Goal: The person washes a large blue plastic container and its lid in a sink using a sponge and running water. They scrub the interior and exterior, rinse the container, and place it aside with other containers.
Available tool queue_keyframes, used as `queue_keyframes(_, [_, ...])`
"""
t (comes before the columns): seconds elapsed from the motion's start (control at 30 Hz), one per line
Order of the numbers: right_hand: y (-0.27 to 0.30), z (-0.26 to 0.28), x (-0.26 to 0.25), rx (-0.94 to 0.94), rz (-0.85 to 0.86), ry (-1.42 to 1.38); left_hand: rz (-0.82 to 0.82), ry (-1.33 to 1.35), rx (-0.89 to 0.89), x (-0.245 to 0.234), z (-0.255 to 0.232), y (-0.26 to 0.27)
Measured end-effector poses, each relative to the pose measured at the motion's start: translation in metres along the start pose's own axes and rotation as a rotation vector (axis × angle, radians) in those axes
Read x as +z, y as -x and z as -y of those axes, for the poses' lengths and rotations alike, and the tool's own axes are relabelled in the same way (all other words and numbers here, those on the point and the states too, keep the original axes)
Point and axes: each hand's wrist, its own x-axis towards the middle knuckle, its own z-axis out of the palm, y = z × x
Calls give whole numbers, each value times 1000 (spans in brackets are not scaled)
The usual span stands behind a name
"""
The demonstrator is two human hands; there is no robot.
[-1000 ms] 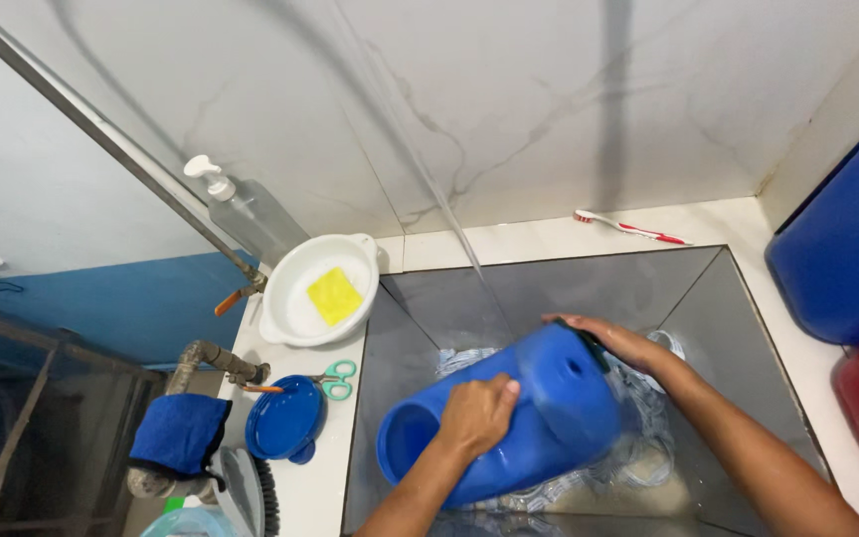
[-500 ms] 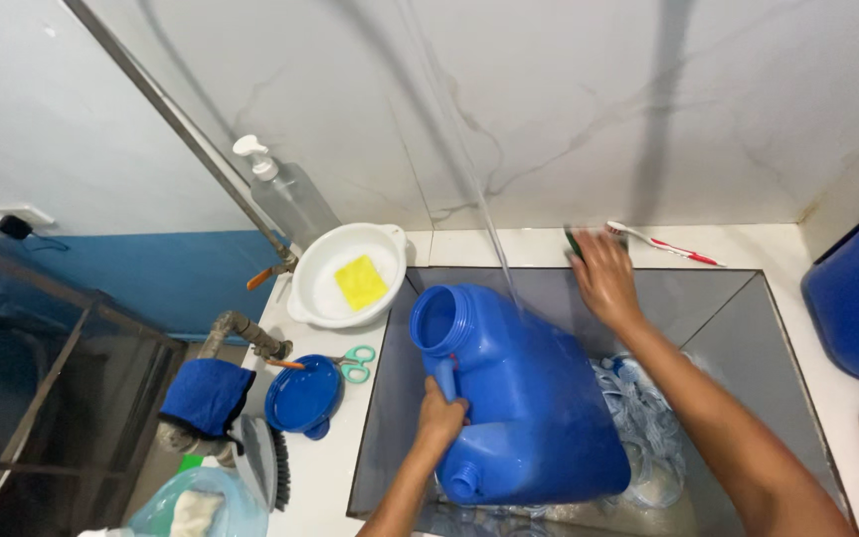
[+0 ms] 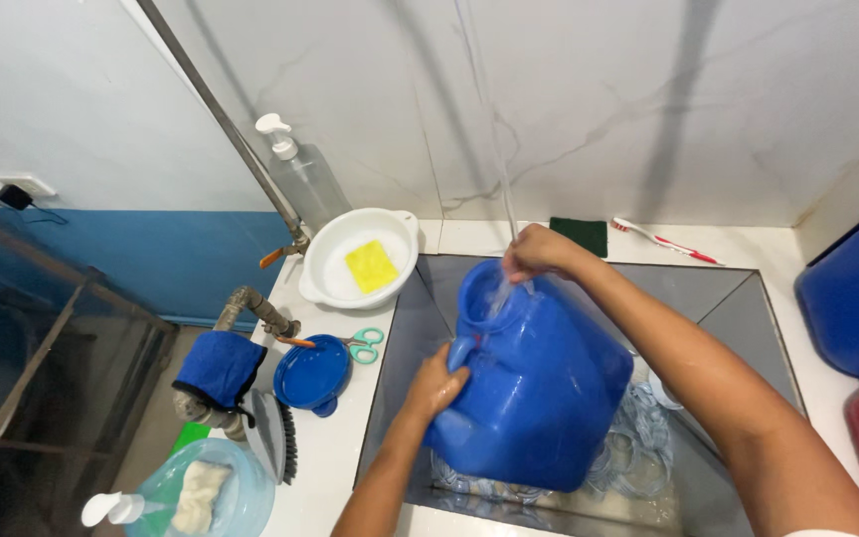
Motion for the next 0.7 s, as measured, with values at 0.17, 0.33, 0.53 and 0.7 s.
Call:
queue_keyframes(0.17, [10, 17, -2, -11, -8, 80, 44, -311, 299, -8, -45, -41])
queue_keyframes(0.33, [-5, 19, 2, -123, -45, 171, -225, -321, 764, 18, -74, -64])
queue_keyframes(0.53, [-19, -2, -3, -192, -159, 124, 113, -582, 468, 20, -62, -78])
queue_keyframes(0.7, [29, -52, 42, -238, 20, 1087, -120, -284, 462, 51, -36, -67])
